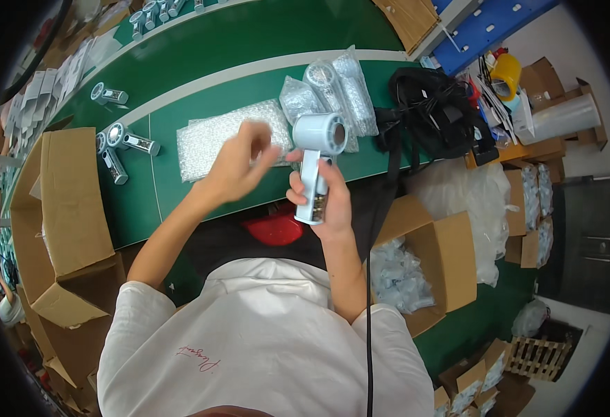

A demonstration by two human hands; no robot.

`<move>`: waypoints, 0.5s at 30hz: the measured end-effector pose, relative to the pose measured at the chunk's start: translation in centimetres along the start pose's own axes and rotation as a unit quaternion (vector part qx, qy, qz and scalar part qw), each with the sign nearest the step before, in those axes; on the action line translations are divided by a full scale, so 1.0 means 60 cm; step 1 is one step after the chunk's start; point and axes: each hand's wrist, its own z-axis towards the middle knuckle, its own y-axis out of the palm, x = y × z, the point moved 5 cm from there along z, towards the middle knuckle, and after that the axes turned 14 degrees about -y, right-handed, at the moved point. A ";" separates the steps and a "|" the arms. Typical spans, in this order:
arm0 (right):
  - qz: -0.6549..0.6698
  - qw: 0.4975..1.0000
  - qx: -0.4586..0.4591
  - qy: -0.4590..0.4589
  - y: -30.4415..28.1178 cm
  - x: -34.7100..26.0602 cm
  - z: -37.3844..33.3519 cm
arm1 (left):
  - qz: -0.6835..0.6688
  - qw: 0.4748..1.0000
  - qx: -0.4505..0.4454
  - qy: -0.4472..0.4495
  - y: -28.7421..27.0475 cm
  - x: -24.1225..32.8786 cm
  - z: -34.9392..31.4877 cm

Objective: Packaging handheld electronic devices into individual plastic bags and cardboard boxes at a workbench.

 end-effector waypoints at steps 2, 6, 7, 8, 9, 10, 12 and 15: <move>0.002 1.000 -0.018 0.014 0.013 -0.004 -0.009 | 0.075 0.992 0.079 0.063 0.014 -0.005 0.039; 0.013 0.995 -0.074 0.061 0.033 0.001 -0.022 | 0.246 0.966 0.072 -0.020 0.062 -0.063 0.062; -0.015 0.995 -0.085 0.057 0.014 0.001 -0.021 | 0.255 0.963 0.080 -0.020 0.062 -0.065 0.063; -0.043 0.993 -0.094 0.057 -0.007 0.002 -0.022 | 0.264 0.960 0.089 -0.022 0.063 -0.066 0.058; -0.071 0.990 -0.103 0.057 -0.024 0.002 -0.024 | 0.272 0.957 0.098 -0.024 0.063 -0.069 0.053; -0.098 0.987 -0.113 0.057 -0.039 0.001 -0.030 | 0.281 0.953 0.107 -0.026 0.062 -0.072 0.049; -0.213 0.972 -0.087 0.049 -0.027 -0.003 -0.031 | 0.234 0.966 0.103 -0.035 0.054 -0.090 0.041; -0.544 0.839 -0.024 0.013 0.003 -0.028 -0.027 | 0.085 0.990 0.101 -0.048 0.031 -0.120 0.022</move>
